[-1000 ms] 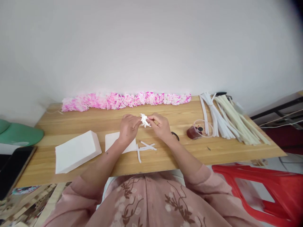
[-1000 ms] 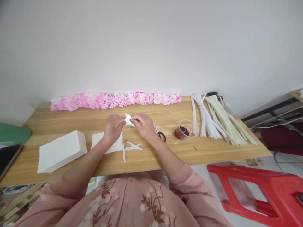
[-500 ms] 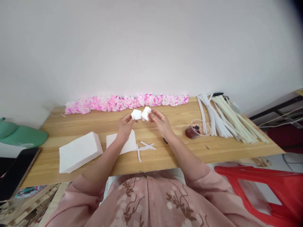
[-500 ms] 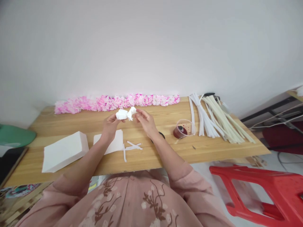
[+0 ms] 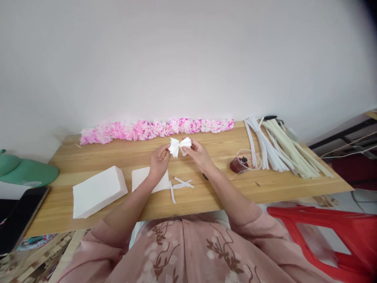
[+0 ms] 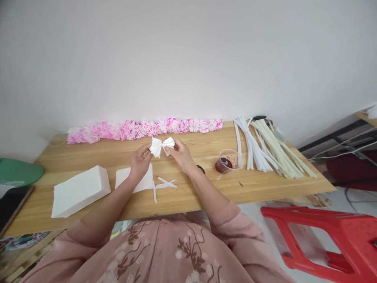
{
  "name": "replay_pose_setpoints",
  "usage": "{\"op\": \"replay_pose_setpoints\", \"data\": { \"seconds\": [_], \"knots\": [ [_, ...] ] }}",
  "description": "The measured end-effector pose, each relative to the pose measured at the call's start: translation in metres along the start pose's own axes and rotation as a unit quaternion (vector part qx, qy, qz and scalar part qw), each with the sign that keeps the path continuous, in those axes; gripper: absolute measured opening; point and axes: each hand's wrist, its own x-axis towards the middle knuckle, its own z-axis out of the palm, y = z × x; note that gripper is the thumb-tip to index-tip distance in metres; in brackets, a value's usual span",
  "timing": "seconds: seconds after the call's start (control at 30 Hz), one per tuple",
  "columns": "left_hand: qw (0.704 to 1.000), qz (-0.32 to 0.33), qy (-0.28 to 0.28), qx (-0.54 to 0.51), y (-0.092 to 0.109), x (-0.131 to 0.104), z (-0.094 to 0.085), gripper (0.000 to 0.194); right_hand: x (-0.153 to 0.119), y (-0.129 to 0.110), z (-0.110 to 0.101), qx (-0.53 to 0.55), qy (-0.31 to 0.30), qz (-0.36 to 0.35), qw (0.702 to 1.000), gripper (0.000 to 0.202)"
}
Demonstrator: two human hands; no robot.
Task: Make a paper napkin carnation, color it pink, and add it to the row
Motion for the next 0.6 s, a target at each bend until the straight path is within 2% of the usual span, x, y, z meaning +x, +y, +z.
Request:
{"op": "replay_pose_setpoints", "data": {
  "seconds": [0.2, 0.37, 0.43, 0.5, 0.6],
  "knots": [
    [0.986, -0.077, -0.034, -0.141, 0.01, 0.005, -0.005, 0.041, 0.0, 0.005, -0.003, -0.072, 0.017, -0.049, 0.996, 0.044],
    [0.981, -0.12, -0.087, -0.123, 0.015, 0.006, -0.003, 0.053, -0.005, 0.005, 0.001, -0.177, 0.017, -0.071, 0.981, 0.047],
    [0.982, -0.126, -0.09, -0.106, 0.016, 0.005, -0.002, 0.052, -0.007, 0.004, 0.002, -0.206, 0.013, -0.08, 0.975, 0.047],
    [0.984, -0.13, -0.07, -0.101, 0.017, 0.005, -0.002, 0.046, -0.008, 0.002, 0.002, -0.189, -0.003, -0.085, 0.978, 0.048],
    [0.977, -0.151, -0.041, -0.142, 0.017, 0.006, -0.003, 0.044, -0.008, -0.003, 0.001, -0.089, -0.021, -0.074, 0.993, 0.05]
  ]
}}
